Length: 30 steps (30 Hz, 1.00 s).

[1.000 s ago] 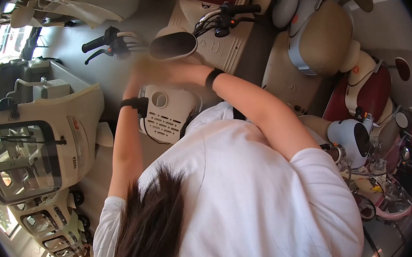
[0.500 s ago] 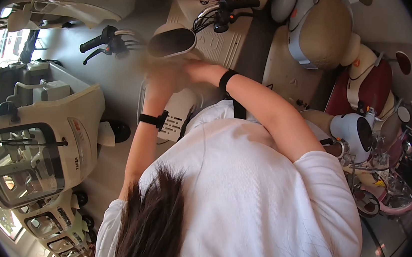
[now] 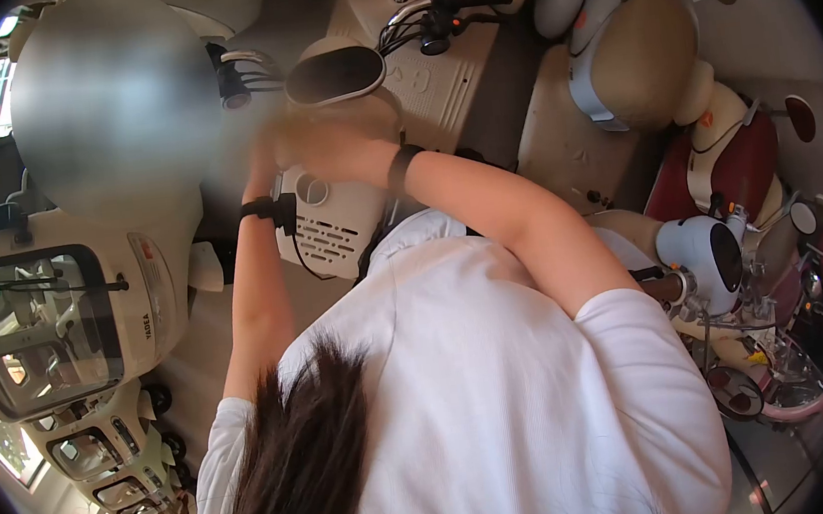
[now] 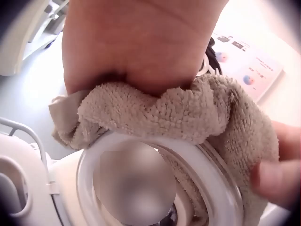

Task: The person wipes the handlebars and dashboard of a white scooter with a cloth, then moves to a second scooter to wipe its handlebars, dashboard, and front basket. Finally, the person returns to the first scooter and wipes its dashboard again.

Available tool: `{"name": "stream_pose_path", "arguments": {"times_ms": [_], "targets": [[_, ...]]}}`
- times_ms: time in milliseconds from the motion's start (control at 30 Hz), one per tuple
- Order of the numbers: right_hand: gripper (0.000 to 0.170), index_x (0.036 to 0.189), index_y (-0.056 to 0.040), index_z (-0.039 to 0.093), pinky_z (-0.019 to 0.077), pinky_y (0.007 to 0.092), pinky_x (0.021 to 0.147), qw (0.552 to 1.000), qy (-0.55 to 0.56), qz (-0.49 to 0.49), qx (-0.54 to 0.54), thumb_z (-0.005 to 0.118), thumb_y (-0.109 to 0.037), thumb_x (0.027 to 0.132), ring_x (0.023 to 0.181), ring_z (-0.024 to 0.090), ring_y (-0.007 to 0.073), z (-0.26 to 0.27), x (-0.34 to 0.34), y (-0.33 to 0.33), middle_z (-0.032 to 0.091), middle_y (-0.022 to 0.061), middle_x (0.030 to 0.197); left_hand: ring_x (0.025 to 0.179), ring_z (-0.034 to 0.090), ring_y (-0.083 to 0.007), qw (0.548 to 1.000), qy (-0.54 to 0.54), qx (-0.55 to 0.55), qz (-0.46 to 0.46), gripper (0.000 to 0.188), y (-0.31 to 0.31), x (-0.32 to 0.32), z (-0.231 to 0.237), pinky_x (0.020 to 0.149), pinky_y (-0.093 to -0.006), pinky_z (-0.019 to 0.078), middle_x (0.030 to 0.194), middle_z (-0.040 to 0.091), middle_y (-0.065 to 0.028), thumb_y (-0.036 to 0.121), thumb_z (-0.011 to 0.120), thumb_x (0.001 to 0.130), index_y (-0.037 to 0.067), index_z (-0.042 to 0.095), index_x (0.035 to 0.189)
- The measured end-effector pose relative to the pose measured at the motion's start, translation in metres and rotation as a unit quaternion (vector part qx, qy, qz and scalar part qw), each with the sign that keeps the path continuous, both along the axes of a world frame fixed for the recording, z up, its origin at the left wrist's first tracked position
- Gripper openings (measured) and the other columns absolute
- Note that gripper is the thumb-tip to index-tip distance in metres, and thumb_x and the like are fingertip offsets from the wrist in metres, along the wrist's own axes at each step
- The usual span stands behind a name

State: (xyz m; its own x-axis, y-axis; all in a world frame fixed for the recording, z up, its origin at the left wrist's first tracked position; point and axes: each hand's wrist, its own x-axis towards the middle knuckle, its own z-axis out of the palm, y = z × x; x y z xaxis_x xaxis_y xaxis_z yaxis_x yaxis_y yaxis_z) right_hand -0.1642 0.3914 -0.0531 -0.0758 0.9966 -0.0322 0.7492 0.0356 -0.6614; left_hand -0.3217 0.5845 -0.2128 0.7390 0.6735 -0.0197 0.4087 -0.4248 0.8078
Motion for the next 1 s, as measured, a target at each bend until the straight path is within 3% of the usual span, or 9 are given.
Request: {"name": "stream_pose_path", "arguments": {"times_ms": [267, 400, 500, 567, 700, 767, 833, 900, 1000], "targets": [[0.064, 0.152, 0.0008, 0.039, 0.0437, 0.0467, 0.112, 0.999, 0.005, -0.008, -0.036, 0.06, -0.006, 0.092, 0.137, 0.049, 0.0395, 0.017, 0.003, -0.017, 0.046, 0.0245, 0.151, 0.1, 0.068, -0.0201, 0.952, -0.034, -0.216, 0.214, 0.04, -0.07, -0.001, 0.086, 0.09, -0.0315, 0.0525, 0.112, 0.072, -0.0135, 0.011, 0.037, 0.101, -0.006, 0.068, 0.121], [0.065, 0.154, -0.0031, 0.039, 0.0436, 0.0491, 0.112, 0.997, -0.075, 0.012, -0.019, 0.059, -0.007, 0.092, 0.138, 0.047, 0.0439, 0.019, 0.001, -0.032, 0.044, 0.0301, 0.151, 0.103, 0.068, -0.0206, 0.934, -0.094, -0.274, 0.209, 0.041, -0.071, -0.013, 0.062, 0.092, -0.0322, 0.0527, 0.116, 0.071, -0.0135, 0.011, 0.037, 0.102, -0.005, 0.065, 0.127], [0.063, 0.153, -0.0034, 0.041, 0.0427, 0.0496, 0.113, 0.997, -0.075, 0.002, -0.001, 0.059, -0.009, 0.093, 0.141, 0.044, 0.0439, -0.008, -0.01, -0.022, 0.041, 0.0309, 0.153, 0.105, 0.068, -0.0214, 0.979, -0.074, -0.151, 0.113, 0.039, -0.055, -0.028, 0.031, 0.094, -0.0332, 0.0533, 0.117, 0.071, -0.0139, 0.013, 0.041, 0.104, -0.004, 0.063, 0.13], [0.062, 0.152, -0.0037, 0.043, 0.0422, 0.0494, 0.114, 0.999, -0.044, -0.002, -0.001, 0.06, -0.009, 0.093, 0.142, 0.043, 0.0431, -0.01, -0.016, -0.011, 0.041, 0.0293, 0.154, 0.115, 0.061, -0.0205, 0.931, -0.064, -0.354, 0.058, 0.038, -0.036, -0.035, 0.0, 0.099, -0.0338, 0.048, 0.13, 0.066, -0.0109, 0.014, 0.064, 0.097, 0.005, 0.062, 0.134], [0.06, 0.15, -0.0048, 0.046, 0.042, 0.0483, 0.115, 0.997, -0.079, 0.017, 0.003, 0.061, -0.011, 0.092, 0.144, 0.042, 0.0396, -0.06, -0.028, 0.028, 0.04, 0.023, 0.158, 0.106, 0.063, -0.0213, 0.872, -0.216, -0.432, 0.074, 0.033, -0.05, -0.03, -0.058, 0.093, -0.0341, 0.0506, 0.119, 0.069, -0.0081, 0.015, 0.071, 0.092, 0.005, 0.067, 0.124], [0.06, 0.149, -0.005, 0.046, 0.0423, 0.0478, 0.115, 0.996, -0.088, 0.021, -0.017, 0.061, -0.01, 0.092, 0.144, 0.042, 0.0385, -0.067, -0.029, 0.043, 0.04, 0.0212, 0.158, 0.122, 0.058, -0.0223, 0.988, -0.048, -0.134, -0.058, 0.045, -0.058, -0.035, -0.062, 0.102, -0.0376, 0.0503, 0.14, 0.056, -0.0094, 0.02, 0.058, 0.102, 0.005, 0.047, 0.144], [0.06, 0.149, -0.0053, 0.046, 0.0426, 0.0472, 0.115, 0.995, -0.092, 0.026, -0.038, 0.061, -0.009, 0.091, 0.145, 0.042, 0.0373, -0.064, -0.027, 0.045, 0.04, 0.0194, 0.159, 0.13, 0.055, -0.0228, 0.991, 0.041, 0.025, -0.126, 0.052, -0.057, -0.041, -0.092, 0.106, -0.0393, 0.0501, 0.151, 0.049, -0.0101, 0.023, 0.052, 0.107, 0.005, 0.036, 0.153], [0.06, 0.148, -0.0057, 0.047, 0.042, 0.0464, 0.116, 0.992, -0.114, 0.054, -0.03, 0.061, -0.004, 0.09, 0.145, 0.042, 0.036, -0.051, -0.023, 0.041, 0.04, 0.0198, 0.158, 0.127, 0.058, -0.0229, 0.9, -0.206, -0.383, -0.028, 0.051, -0.05, -0.042, -0.127, 0.105, -0.0391, 0.0506, 0.147, 0.052, -0.0089, 0.022, 0.056, 0.105, 0.007, 0.04, 0.152], [0.065, 0.151, -0.0073, 0.044, 0.0406, 0.0449, 0.117, 0.995, -0.102, 0.024, 0.003, 0.06, 0.0, 0.089, 0.146, 0.042, 0.0354, -0.043, -0.022, 0.03, 0.038, 0.0191, 0.16, 0.121, 0.06, -0.0222, 0.926, -0.189, -0.328, -0.004, 0.045, -0.048, -0.052, -0.115, 0.1, -0.0381, 0.0513, 0.138, 0.057, -0.0077, 0.021, 0.059, 0.102, 0.008, 0.047, 0.144]]}}
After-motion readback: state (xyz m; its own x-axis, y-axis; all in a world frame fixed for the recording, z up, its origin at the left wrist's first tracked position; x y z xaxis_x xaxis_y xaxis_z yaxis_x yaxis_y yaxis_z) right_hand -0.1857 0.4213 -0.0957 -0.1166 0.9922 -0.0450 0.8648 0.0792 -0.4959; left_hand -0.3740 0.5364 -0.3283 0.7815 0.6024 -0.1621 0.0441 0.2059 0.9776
